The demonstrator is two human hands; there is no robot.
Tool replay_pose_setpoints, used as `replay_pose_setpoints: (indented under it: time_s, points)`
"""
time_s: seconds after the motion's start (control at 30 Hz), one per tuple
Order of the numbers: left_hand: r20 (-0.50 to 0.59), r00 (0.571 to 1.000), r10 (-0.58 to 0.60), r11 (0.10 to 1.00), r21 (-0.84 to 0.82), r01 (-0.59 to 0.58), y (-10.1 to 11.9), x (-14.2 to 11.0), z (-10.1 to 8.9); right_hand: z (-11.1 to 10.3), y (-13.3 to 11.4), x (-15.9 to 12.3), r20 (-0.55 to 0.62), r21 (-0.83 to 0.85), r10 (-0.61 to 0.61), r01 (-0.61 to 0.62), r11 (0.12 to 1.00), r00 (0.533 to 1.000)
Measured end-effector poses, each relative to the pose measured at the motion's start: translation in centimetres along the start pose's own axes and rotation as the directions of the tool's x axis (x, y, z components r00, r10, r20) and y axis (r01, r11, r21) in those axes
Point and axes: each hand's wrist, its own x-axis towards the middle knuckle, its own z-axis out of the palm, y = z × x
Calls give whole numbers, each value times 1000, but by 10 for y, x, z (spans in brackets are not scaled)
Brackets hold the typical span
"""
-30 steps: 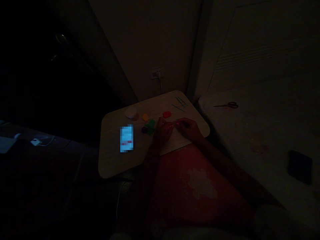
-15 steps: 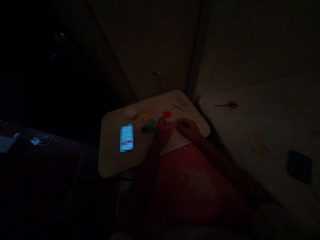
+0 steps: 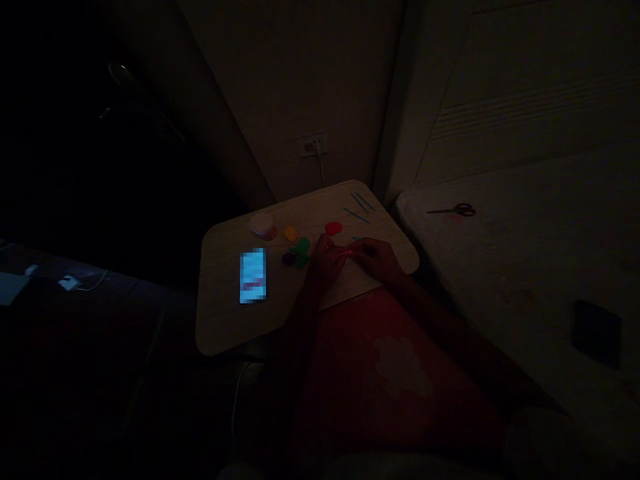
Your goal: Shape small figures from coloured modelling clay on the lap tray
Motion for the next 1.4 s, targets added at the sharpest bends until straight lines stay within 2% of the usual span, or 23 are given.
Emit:
replay_pose_setpoints:
  time_s: [0.13,0.37,0.6,0.87,1.0,1.27,1.4]
  points:
    - [12,1000,-19,1000,7,18,3,2,-2,0,2,1,-14,2,-13,13,1000,1000]
    - [-72,997,-30,999,21,32,0,0,2,0,5,1,-82,40,-3,7,999,997]
    - [-17,998,-67,998,5,67,1,0,0,1,6,0,-66,41,10,-8,999,998]
    - [43,999,-17,998,69,14,3,1,-3,1,6,0,-44,68,4,-1,998,999]
    - [43,999,-17,997,77,14,3,1,-4,0,1,0,-4,69,17,-17,998,1000]
    - [36,998,-48,998,48,47,5,3,-4,2,-1,0,-17,111,28,-26,994,999]
    - [33,997,-66,996,53,65,8,3,-5,1,-2,-1,-22,71,20,-18,997,1000]
